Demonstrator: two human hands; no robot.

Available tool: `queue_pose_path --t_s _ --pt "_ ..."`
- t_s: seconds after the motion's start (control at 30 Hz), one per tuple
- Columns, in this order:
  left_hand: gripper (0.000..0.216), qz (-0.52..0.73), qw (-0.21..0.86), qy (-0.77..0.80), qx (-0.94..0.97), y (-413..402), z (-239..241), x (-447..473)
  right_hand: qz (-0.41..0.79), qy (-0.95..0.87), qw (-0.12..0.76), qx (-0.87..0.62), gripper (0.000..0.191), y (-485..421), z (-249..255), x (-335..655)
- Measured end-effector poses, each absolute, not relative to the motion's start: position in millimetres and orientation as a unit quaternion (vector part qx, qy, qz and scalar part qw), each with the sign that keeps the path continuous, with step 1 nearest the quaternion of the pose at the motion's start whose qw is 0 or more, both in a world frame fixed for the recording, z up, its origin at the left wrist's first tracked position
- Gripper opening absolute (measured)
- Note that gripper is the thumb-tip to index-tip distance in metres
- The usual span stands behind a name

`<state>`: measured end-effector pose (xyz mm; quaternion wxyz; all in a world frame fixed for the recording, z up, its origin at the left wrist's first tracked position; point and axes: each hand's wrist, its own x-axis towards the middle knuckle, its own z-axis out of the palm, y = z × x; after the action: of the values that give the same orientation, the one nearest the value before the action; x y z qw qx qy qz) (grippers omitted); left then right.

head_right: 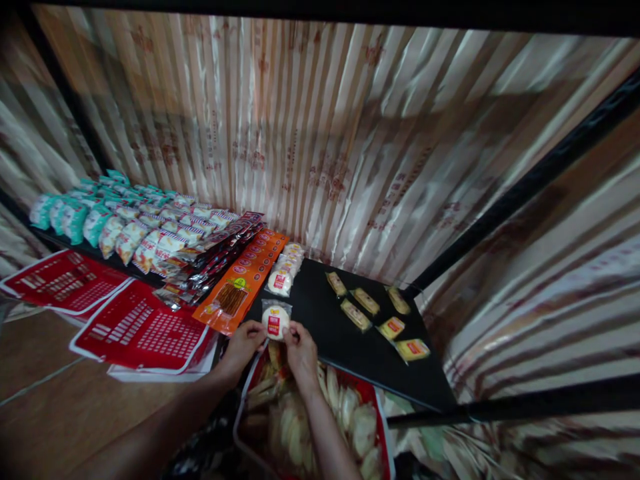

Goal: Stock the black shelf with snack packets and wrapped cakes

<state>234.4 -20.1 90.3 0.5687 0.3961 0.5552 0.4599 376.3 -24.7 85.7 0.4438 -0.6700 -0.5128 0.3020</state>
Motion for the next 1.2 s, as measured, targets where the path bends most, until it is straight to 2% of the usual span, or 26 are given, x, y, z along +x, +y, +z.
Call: queue_pose_path --t_s 0.23,0.5,0.73,1.2 --pt "0.012 0.475 0.525 0.566 0.422 16.2 88.3 241.9 0.260 -0.510 0.392 -0.720 0.037 19.5 86.0 373.2" --pt "0.005 0.472 0.479 0.581 0.459 41.6 84.3 242.7 0.225 -0.499 0.393 -0.739 0.025 43.7 85.4 363.2" --pt "0.007 0.462 0.439 0.591 0.495 55.6 84.9 243.7 0.208 -0.493 0.393 -0.748 0.023 54.8 86.1 361.1" --pt "0.013 0.460 0.388 0.591 0.536 60.0 87.1 240.1 0.168 -0.496 0.320 -0.789 0.034 61.4 83.2 357.8"
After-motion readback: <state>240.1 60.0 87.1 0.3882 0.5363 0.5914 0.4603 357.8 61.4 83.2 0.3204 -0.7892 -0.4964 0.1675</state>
